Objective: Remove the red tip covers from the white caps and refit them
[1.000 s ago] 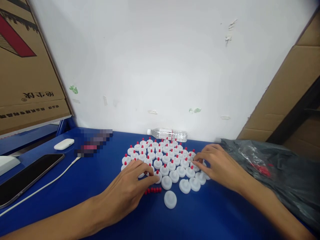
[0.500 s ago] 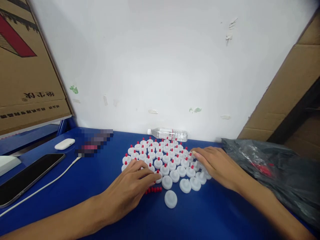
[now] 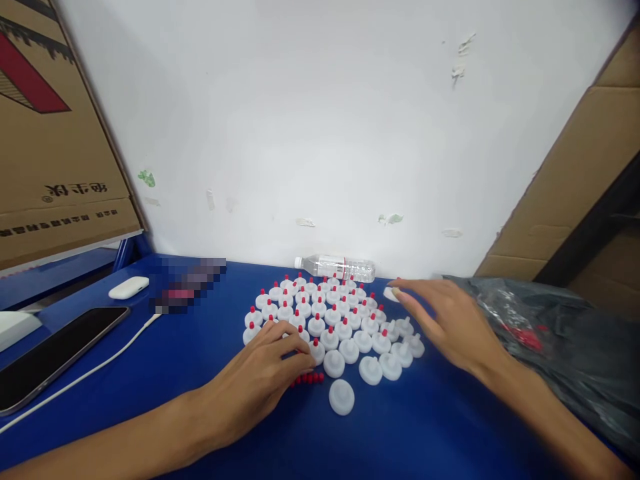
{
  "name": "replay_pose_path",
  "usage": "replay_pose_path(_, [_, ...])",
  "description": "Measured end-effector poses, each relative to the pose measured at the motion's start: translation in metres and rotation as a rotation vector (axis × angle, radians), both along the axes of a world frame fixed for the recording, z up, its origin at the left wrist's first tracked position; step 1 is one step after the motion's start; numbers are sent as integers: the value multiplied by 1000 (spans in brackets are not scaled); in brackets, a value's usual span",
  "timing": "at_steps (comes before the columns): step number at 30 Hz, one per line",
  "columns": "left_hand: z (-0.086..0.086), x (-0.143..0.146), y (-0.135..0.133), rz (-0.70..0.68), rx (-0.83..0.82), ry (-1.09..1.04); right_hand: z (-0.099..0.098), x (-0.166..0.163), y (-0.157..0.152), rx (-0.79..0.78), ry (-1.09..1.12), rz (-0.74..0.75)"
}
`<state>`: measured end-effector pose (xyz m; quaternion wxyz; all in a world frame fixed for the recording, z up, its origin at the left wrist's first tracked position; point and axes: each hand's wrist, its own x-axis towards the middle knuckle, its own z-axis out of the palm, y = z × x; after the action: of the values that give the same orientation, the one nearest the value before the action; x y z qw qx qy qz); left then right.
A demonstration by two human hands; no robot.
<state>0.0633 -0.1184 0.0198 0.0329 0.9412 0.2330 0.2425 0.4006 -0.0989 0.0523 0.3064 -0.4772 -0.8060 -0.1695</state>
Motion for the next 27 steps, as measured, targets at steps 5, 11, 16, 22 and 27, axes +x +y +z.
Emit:
replay_pose_path(5, [9,3,-9,23,-6,-96,9,-23,-19,151,33,189])
replay_pose_path(11, [14,5,-16,24,17,-140,-9,-74,-43,35,-159,512])
replay_pose_path(16, [14,8,-17,-24,33,-119,-13,-99,-56,162,-170,578])
replay_pose_path(22, [15,10,-18,-15,72,-55,-16,-102,-55,171,-149,602])
replay_pose_path(27, [16,10,-17,-34,156,18,-16,-104,-56,191,-161,593])
